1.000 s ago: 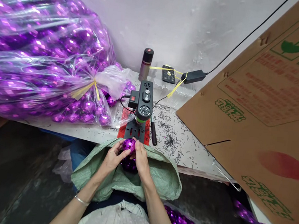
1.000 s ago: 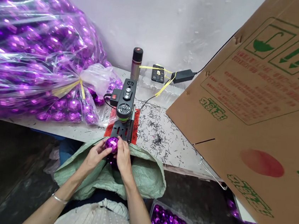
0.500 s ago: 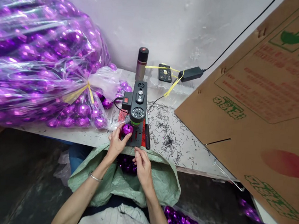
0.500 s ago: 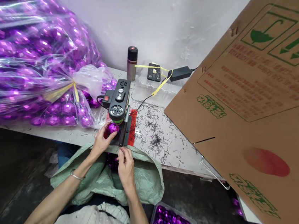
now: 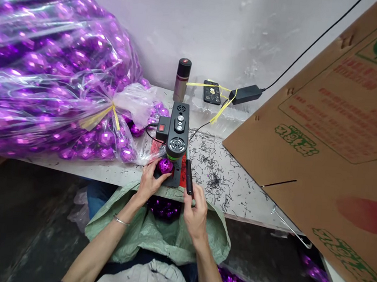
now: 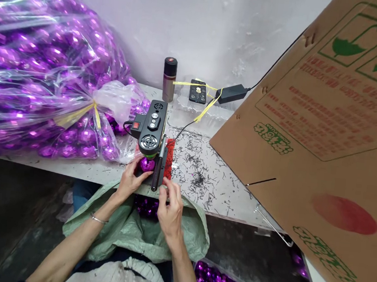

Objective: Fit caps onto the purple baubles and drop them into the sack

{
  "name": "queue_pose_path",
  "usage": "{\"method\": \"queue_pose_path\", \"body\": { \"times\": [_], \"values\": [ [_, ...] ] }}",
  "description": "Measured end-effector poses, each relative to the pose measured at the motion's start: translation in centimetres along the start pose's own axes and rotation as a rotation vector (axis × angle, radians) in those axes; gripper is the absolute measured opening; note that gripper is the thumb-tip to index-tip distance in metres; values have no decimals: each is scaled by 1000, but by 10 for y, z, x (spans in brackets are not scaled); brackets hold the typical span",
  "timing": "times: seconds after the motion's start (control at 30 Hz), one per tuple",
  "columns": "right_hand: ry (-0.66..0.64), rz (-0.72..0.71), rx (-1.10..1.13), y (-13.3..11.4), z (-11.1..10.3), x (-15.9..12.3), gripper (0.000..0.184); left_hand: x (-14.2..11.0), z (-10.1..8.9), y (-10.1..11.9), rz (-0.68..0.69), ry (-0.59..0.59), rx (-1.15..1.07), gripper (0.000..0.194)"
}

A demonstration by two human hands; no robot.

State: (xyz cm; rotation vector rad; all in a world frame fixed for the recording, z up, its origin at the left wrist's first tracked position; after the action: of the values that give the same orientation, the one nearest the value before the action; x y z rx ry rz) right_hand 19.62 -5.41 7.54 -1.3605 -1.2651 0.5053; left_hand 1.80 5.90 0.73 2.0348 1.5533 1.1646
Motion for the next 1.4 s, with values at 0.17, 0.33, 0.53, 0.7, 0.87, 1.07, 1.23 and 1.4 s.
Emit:
{"method": "queue_pose_path", "body": {
  "times": [0.17,0.33,0.53,0.7,0.87,1.07,1.23,1.4],
  "values": [
    [59,-234,-102,-32,-12,24,33,5,7,12,46,-83,-6,54],
    [73,-446,-213,-53,-19,28,54,6,17,6,-27,-88,-121,61],
    [-48,-758,-266,-93,-3,40,52,3,22,-1,-41,-96,-196,64],
    [-93,-733,-158,-96,13,54,13,3,21,1,-30,-91,-195,63],
    [18,-739,-192,-79,24,46,27,4,20,6,-17,-80,-194,59],
    [58,-748,-110,-62,30,38,26,4,21,6,-23,-86,-215,57],
    [73,-737,-109,-57,30,37,25,4,20,7,3,-69,-208,57],
    [83,-734,-96,-56,31,36,26,4,20,9,12,-64,-215,56]
  ]
}}
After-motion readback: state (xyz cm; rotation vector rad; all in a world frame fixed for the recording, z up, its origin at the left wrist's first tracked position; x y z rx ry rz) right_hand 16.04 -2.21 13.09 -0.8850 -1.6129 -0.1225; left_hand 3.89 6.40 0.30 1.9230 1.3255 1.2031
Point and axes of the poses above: each hand's wrist, its own x-axis towards the middle knuckle, its own z-axis out of the palm, y = z × x, the point moved 8 cm from there along x, towards the middle knuckle, and after that the axes turned 7 degrees about x, right-handed, at the moved point
